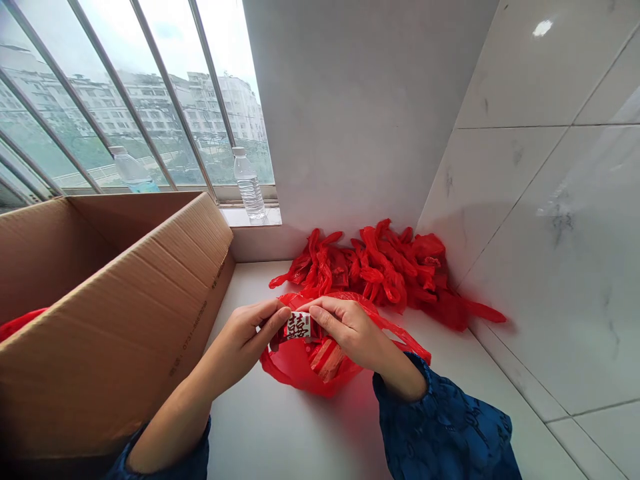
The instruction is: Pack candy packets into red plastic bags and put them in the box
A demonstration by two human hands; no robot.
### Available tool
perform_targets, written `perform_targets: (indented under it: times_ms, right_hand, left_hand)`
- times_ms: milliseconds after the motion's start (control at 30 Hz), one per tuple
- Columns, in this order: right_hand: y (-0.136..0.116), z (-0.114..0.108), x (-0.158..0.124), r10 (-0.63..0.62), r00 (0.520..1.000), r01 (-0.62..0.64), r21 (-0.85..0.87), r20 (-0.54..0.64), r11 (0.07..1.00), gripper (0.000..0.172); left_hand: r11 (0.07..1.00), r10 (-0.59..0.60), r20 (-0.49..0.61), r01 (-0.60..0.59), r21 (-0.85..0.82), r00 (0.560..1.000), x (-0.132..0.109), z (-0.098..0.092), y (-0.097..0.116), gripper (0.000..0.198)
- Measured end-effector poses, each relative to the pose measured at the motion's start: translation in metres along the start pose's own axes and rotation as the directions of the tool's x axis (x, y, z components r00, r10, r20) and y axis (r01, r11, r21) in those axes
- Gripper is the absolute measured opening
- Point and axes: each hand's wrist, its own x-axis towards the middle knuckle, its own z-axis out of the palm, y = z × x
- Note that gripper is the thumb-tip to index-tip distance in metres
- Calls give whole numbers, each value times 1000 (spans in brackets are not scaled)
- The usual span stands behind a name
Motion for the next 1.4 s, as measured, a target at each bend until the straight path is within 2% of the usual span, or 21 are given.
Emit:
perform_targets:
  times_ms: [167,400,567,733,867,967,1233,1400]
  right_hand:
    - [-1,-1,0,-18,1000,17,-51,-18,999,34]
    - [-7,-1,-2,-97,990,77,-178,-105,981,32]
    - [-7,0,-2,-109,982,75,-213,-154,974,34]
    - [-5,3,-1,-73,980,42,-161,-187,986,38]
    - [-4,7,0,-39,974,14,-109,-225,994,32]
    - [-3,9,1,-55,966,26,-118,-252,993,26]
    - [2,13,3,-43,945,47,4,-324,999,29]
    - [5,19,5,-32,930,51,42,-365,998,31]
  left_hand:
    - [999,21,-12,-20,30,1000,-1,0,0,42]
    - [977,181,-51,-174,126,982,-1,-3,-1,38]
    - [968,217,-77,-205,146,973,-1,-4,-3,37]
    - [975,184,-85,-172,139,979,0,-4,-3,37]
    - [975,169,-67,-156,158,983,-1,-3,-2,35]
    - [969,177,-55,-165,184,983,-1,-2,-3,37]
    - [957,239,-90,-219,193,967,-1,0,-4,34]
    - [970,210,-96,-195,147,973,-2,0,-4,35]
